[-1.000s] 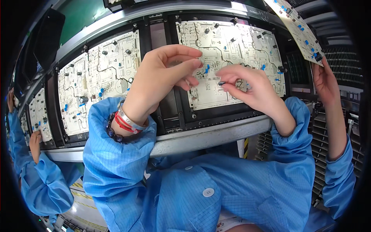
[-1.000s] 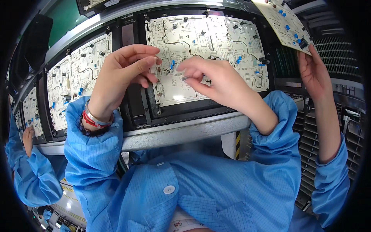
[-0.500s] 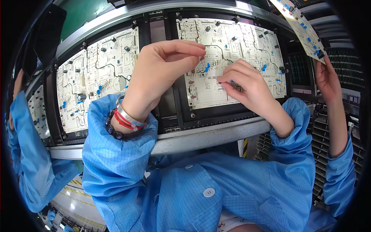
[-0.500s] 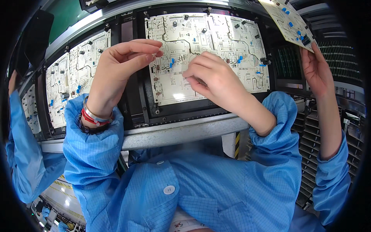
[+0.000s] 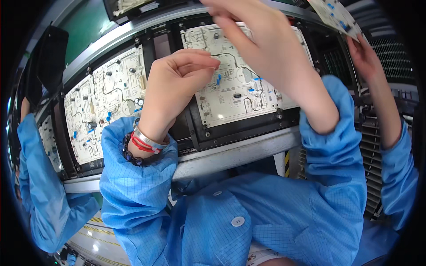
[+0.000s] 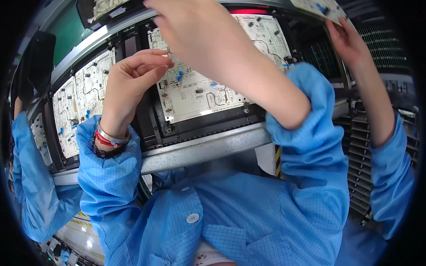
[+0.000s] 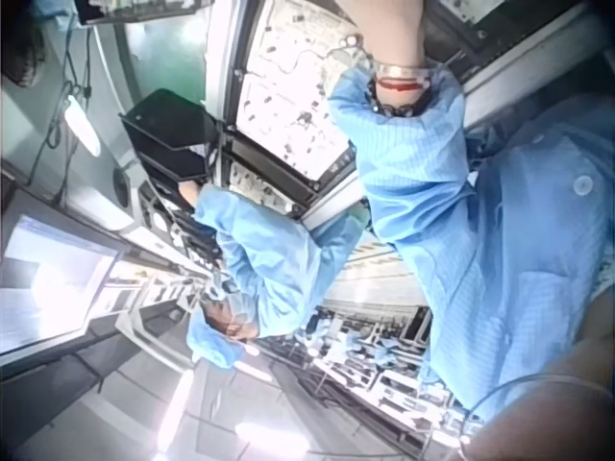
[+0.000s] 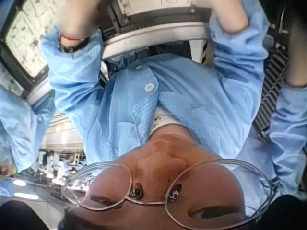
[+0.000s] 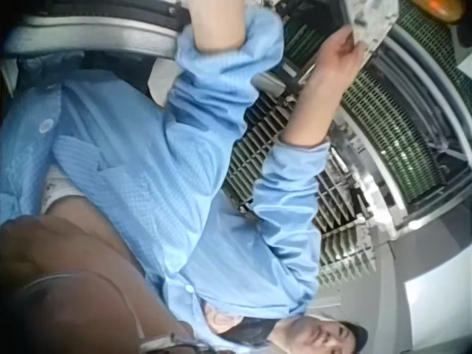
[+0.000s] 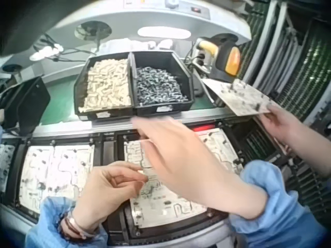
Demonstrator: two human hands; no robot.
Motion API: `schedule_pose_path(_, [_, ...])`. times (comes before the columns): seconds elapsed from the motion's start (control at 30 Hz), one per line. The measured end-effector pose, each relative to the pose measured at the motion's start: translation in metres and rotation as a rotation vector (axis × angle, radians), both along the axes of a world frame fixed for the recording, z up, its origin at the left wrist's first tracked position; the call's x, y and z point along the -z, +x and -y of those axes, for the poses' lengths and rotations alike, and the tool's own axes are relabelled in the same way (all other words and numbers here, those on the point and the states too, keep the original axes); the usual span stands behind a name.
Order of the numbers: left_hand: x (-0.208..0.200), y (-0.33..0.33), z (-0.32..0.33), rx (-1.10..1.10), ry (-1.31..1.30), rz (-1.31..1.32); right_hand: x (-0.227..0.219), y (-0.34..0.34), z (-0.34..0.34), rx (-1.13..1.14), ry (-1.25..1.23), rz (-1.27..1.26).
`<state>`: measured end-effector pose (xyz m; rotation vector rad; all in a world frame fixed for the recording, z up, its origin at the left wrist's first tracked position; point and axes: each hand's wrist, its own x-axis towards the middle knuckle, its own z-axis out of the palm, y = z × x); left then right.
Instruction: Assembling electronic components onto printed circuit boards on a production line.
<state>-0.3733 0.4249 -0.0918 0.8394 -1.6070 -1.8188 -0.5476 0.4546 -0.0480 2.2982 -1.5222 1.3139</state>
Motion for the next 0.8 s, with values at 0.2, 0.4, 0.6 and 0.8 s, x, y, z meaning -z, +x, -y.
schedule_pose_path(0.2, [-0.008, -0.023, -0.005, 0.098, -0.161, 0.172, -0.009, -0.02, 0.089, 0.039, -0.162, -0.227])
schedule_pose_path(0.4, [-0.008, -0.036, -0.008, 0.132, -0.284, 0.178, -0.012, -0.03, 0.122, 0.37, 0.19, -0.066])
schedule_pose_path(0.6, [-0.006, -0.068, 0.003, 0.158, -0.669, 0.354, -0.002, -0.054, 0.137, 0.507, 0.499, -0.372])
schedule_pose_path(0.8, [0.022, -0.093, 0.012, 0.12, -0.905, 0.235, -0.005, -0.048, 0.149, 0.574, 0.497, -0.346])
